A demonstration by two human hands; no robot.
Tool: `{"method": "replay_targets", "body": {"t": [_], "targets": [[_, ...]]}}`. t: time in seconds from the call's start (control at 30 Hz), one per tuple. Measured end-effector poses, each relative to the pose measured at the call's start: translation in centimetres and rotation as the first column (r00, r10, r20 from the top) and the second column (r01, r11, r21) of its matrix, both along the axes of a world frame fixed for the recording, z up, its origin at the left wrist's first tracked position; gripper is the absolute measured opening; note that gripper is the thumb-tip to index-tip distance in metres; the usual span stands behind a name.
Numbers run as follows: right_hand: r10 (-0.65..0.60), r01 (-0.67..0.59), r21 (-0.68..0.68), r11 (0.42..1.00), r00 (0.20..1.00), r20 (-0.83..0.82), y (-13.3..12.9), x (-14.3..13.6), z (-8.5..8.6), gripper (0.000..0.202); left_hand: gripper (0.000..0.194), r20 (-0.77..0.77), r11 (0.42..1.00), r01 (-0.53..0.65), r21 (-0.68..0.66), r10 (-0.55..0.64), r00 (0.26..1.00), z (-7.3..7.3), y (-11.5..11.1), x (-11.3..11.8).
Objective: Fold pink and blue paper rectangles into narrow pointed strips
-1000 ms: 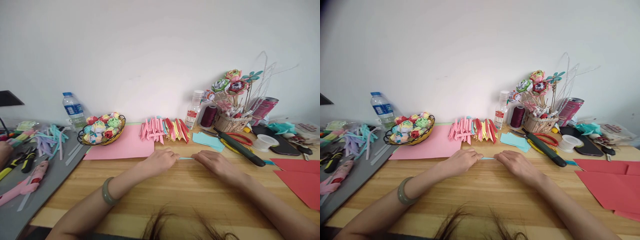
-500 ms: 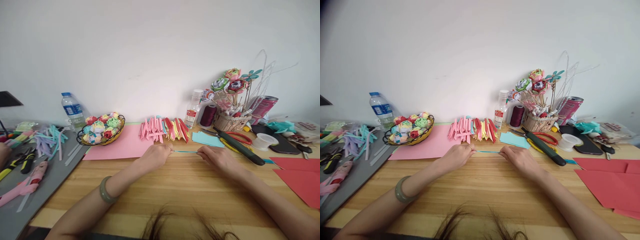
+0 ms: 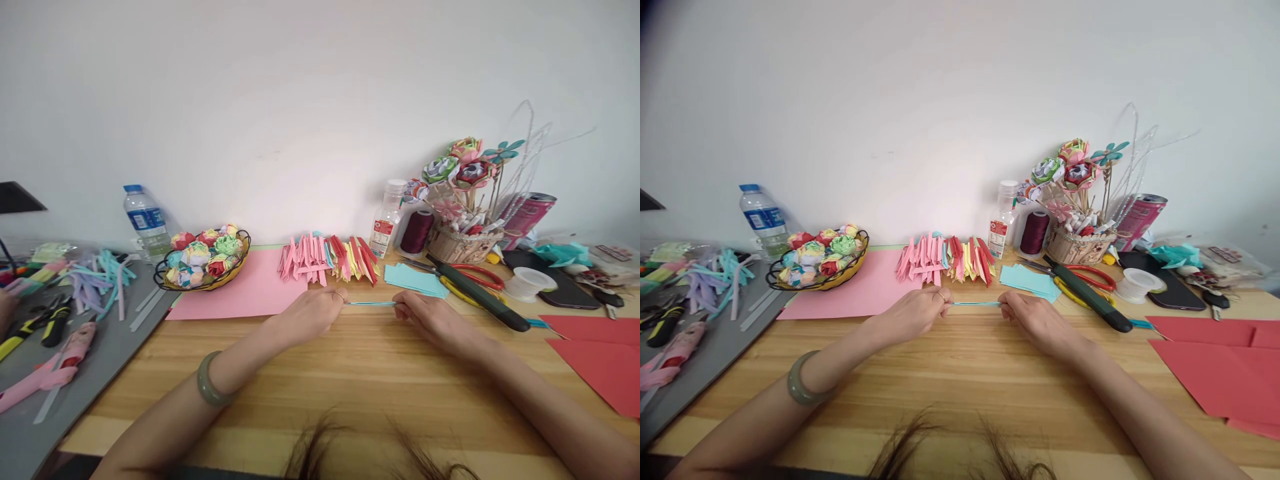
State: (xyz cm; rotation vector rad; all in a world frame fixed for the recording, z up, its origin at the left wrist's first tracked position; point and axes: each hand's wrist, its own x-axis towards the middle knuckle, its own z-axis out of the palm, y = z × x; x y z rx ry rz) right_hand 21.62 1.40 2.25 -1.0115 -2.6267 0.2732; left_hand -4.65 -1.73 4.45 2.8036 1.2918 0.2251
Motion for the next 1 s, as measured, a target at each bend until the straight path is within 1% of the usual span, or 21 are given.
{"method": "replay_targets", "body": {"t": [0.1, 0.23, 0.33, 0.4, 0.5, 0.57, 0.7, 0.8, 0.87, 0.9, 0.93, 1.0], "targets": [[-0.014, 0.014, -0.015, 1.000, 1.000, -0.006, 0.1, 0.1, -0.1, 0.013, 0.021, 0.029, 1.000, -0.011, -0.009, 0.012, 1.000, 0.3, 0.0, 0.0], [-0.071, 0.071, 0.006, 0.997, 0.998, -0.001, 0.0, 0.1, 0.1, 0.016, 0.017, 0.083, 0.997, -0.080, 0.012, 0.079, 0.993, 0.7, -0.1, 0.2], [-0.120, 0.120, 0.035, 0.992, 0.993, 0.008, -0.2, 0.1, 0.1, 0.017, 0.016, 0.087, 0.991, -0.130, 0.011, 0.129, 0.988, 0.8, -0.2, 0.2], [-0.111, 0.110, 0.051, 0.993, 0.994, 0.011, -0.2, 0.1, 0.0, 0.016, 0.017, 0.081, 0.989, -0.147, 0.002, 0.147, 0.986, 0.8, -0.1, 0.2], [-0.063, 0.062, 0.071, 0.996, 0.998, 0.013, 0.0, 0.1, -0.4, 0.015, 0.022, 0.078, 0.987, -0.160, 0.004, 0.159, 0.984, 0.7, 0.1, 0.1], [-0.054, 0.052, 0.079, 0.996, 0.998, 0.020, 0.1, 0.0, -0.5, 0.017, 0.020, 0.073, 0.985, -0.173, 0.016, 0.171, 0.982, 0.7, 0.2, 0.1], [-0.083, 0.080, 0.088, 0.993, 0.996, 0.033, 0.1, -0.2, -0.2, 0.020, 0.017, 0.065, 0.976, -0.214, 0.037, 0.212, 0.975, 0.9, 0.2, 0.1], [-0.124, 0.120, 0.116, 0.986, 0.992, 0.031, 0.2, 0.0, 0.0, 0.023, 0.017, 0.088, 0.967, -0.254, 0.015, 0.252, 0.964, 1.2, 0.4, -0.1], [-0.190, 0.188, 0.127, 0.974, 0.982, 0.001, 0.4, 0.4, 0.0, 0.024, 0.017, 0.151, 0.943, -0.332, -0.024, 0.332, 0.931, 1.3, 0.8, -0.6], [-0.227, 0.228, 0.127, 0.965, 0.974, -0.025, 0.6, 0.6, -0.1, 0.024, 0.016, 0.198, 0.922, -0.384, -0.051, 0.386, 0.901, 1.3, 1.1, -0.9], [-0.258, 0.263, 0.123, 0.957, 0.965, -0.053, 0.8, 0.8, -0.1, 0.023, 0.015, 0.270, 0.882, -0.460, -0.099, 0.469, 0.841, 1.3, 1.5, -1.2], [-0.285, 0.294, 0.116, 0.949, 0.955, -0.085, 0.9, 0.9, -0.2, 0.023, 0.016, 0.317, 0.829, -0.547, -0.118, 0.553, 0.771, 1.3, 2.3, -2.1]]}}
